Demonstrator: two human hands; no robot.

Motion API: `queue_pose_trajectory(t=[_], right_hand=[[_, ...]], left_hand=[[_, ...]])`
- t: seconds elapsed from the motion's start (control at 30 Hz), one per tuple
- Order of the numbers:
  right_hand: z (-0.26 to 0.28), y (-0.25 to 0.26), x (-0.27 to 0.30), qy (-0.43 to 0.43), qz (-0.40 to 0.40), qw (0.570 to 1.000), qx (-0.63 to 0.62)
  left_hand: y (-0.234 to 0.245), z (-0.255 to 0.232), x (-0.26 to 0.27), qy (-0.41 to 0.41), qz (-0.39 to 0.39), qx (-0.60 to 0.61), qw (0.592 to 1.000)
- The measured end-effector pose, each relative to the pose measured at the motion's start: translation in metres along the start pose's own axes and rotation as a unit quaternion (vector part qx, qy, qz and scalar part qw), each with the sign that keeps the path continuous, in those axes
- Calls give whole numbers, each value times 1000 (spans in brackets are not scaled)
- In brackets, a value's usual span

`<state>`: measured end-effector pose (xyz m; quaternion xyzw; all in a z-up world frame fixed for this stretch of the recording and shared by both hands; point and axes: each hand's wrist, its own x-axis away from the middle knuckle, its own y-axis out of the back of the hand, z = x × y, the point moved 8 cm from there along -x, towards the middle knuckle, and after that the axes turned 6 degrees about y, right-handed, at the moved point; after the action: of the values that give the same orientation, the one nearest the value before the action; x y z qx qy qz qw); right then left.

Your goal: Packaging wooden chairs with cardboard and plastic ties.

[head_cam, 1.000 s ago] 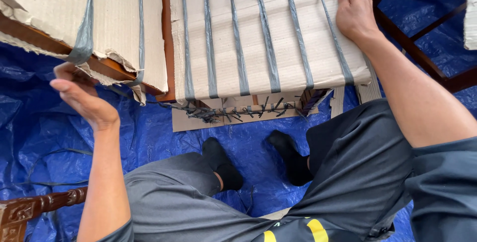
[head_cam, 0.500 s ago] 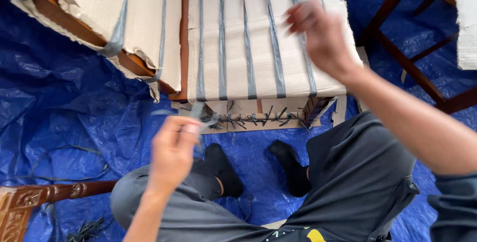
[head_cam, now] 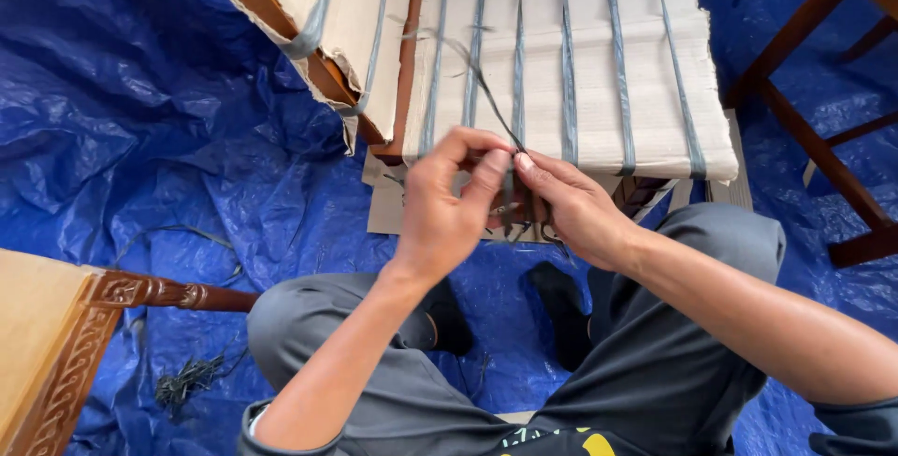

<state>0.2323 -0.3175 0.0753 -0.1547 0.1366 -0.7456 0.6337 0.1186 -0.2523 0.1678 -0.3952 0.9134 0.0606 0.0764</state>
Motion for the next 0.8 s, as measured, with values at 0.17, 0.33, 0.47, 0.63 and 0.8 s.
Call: queue_pose_trajectory(t=[0.17, 0.33, 0.47, 0.63, 0.8], right_hand=[[3, 17, 0, 47, -73, 990, -116], [47, 22, -27, 16, -190, 975, -111], [66, 89, -85, 91, -226, 970, -28], [116, 147, -209, 94, -151, 979, 101], [103, 180, -314, 93, -132, 979, 126]], left_hand=[[-23, -24, -2, -193, -65, -271, 941], [-35, -15, -37, -240, -67, -314, 916], [-30, 1, -88, -271, -23, -287, 918], [-5, 22, -175, -209, 7, -303, 930], [2, 54, -211, -131, 62, -263, 954]])
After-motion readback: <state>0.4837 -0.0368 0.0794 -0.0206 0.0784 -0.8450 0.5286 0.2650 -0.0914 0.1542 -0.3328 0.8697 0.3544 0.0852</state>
